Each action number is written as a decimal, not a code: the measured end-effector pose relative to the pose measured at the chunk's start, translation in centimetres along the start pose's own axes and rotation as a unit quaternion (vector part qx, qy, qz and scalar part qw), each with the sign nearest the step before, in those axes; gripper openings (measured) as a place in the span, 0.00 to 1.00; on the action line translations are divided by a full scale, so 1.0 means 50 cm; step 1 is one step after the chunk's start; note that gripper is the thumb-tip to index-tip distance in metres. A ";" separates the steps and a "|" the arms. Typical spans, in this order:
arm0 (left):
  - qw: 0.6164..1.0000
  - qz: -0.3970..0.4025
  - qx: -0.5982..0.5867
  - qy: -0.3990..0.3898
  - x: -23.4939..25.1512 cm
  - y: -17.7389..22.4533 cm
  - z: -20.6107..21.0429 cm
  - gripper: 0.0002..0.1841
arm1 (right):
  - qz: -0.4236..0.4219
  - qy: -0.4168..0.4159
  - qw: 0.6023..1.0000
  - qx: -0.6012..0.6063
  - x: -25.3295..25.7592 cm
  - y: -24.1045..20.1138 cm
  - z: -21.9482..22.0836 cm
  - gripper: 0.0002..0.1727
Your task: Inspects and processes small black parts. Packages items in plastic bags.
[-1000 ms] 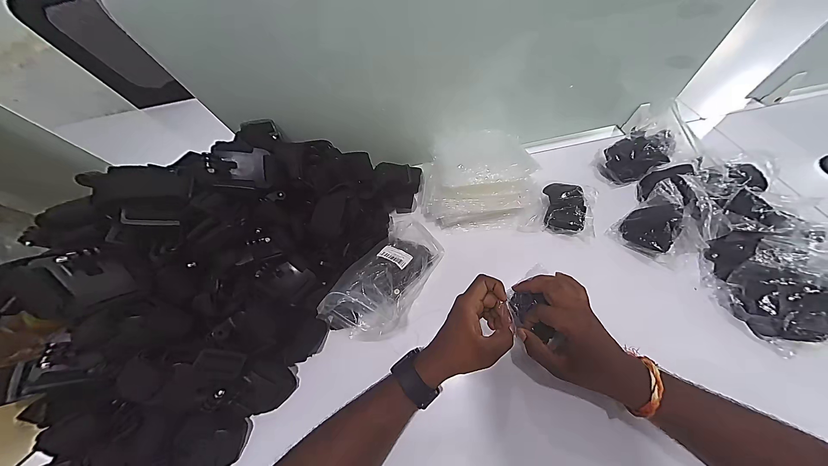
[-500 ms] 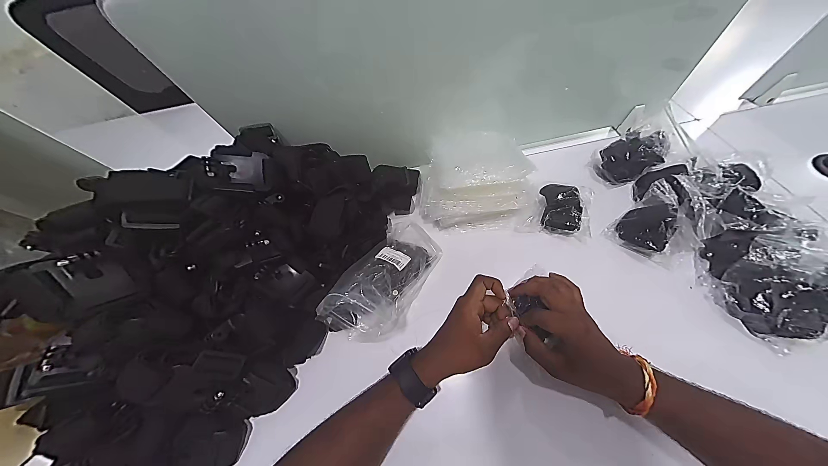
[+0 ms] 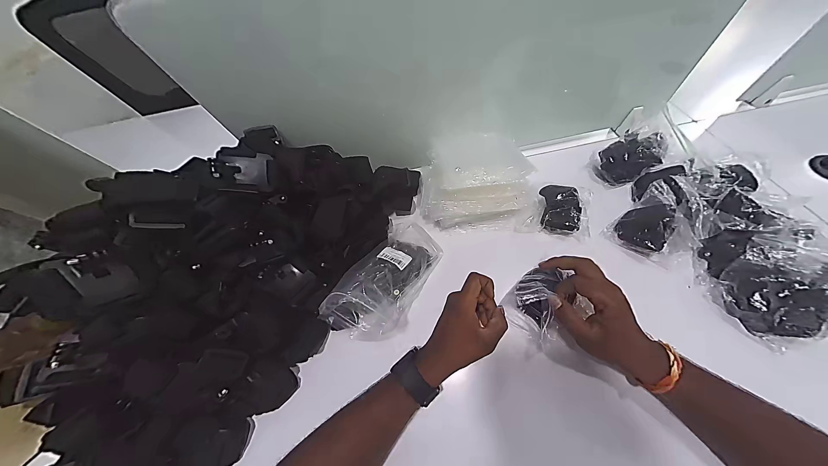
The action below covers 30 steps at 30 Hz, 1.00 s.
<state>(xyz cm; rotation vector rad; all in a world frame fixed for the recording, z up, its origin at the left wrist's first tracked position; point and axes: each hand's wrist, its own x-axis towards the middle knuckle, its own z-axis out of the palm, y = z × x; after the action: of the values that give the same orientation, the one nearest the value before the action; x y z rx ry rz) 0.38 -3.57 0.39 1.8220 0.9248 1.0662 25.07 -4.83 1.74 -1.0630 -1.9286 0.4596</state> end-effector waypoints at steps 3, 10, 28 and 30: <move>0.995 0.046 0.087 0.025 -0.002 -0.003 -0.002 0.05 | -0.003 -0.012 1.000 0.022 0.001 0.007 -0.007 0.22; 0.977 0.047 0.207 0.010 -0.009 -0.009 0.002 0.10 | 0.086 -0.136 0.977 -0.140 0.024 0.031 -0.064 0.27; 0.975 -0.027 0.217 -0.037 -0.006 -0.006 -0.004 0.21 | 0.047 -0.135 0.990 -0.012 0.012 0.064 -0.040 0.11; 0.979 -0.025 0.202 -0.021 -0.006 -0.007 -0.004 0.20 | 0.050 -0.122 0.991 0.021 0.012 0.062 -0.038 0.09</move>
<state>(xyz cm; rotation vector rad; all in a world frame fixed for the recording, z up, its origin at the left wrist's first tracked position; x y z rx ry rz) 0.02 -3.65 0.03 2.1252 1.2226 0.8476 28.03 -2.77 1.09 -1.1216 -2.0745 0.7119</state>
